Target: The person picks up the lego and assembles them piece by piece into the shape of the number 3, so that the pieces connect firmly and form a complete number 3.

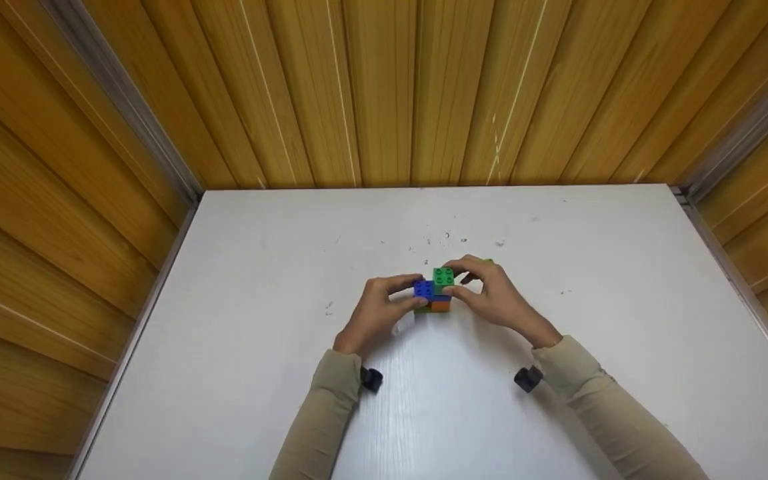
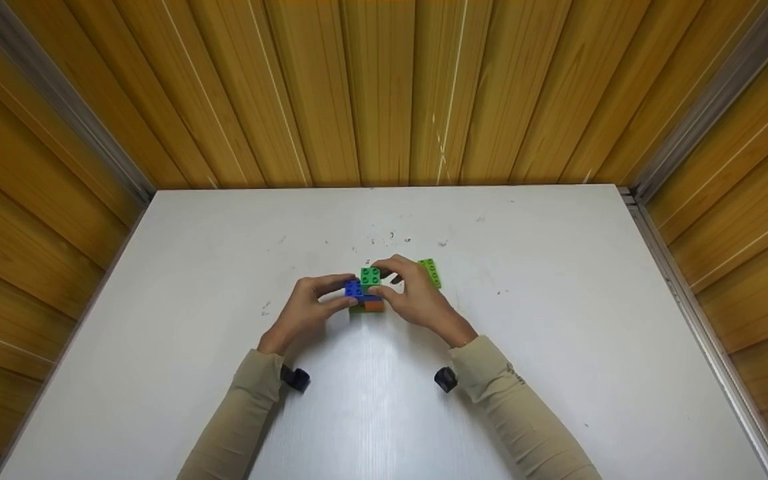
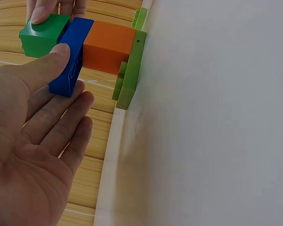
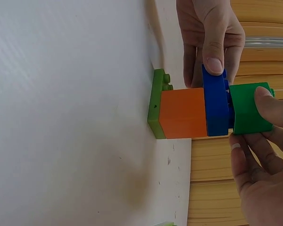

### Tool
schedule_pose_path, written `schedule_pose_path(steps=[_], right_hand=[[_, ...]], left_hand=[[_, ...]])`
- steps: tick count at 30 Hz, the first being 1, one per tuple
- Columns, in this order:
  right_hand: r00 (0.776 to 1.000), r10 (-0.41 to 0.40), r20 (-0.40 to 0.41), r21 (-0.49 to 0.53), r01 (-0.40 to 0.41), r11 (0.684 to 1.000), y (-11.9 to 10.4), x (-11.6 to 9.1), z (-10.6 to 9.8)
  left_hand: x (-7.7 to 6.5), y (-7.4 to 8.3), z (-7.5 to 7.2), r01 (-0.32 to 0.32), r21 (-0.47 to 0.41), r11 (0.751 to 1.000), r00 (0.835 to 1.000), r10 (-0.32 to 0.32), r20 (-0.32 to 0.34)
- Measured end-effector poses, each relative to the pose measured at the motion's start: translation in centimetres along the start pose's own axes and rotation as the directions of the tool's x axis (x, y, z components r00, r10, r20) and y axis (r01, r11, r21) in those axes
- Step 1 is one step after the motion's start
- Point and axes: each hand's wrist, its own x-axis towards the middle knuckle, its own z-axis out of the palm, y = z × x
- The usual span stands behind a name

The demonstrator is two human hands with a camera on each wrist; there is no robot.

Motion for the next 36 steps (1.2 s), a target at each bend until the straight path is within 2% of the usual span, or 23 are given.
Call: schedule_pose_path(steps=[12,24,36], right_hand=[[1.0,-0.004,0.016,-0.021,0.004,1.0,-0.09,0.07,0.07],[0.999,-0.031,0.025,-0.116,0.034,0.993,-0.18,0.2,0.16],[0.999,-0.043,0.029,-0.103,0.046,0.994,0.3,0.1,0.26]], left_hand=[[0.01,-0.05,-0.04,0.006,-0.001,1.0,1.0,-0.006,0.001],[-0.06,-0.09,0.03,0.021,-0.011,1.0,1.0,-0.021,-0.002],[-0.16,-0.16,0.2,0.03,-0.012,0.999,0.999,-0.03,-0.014]])
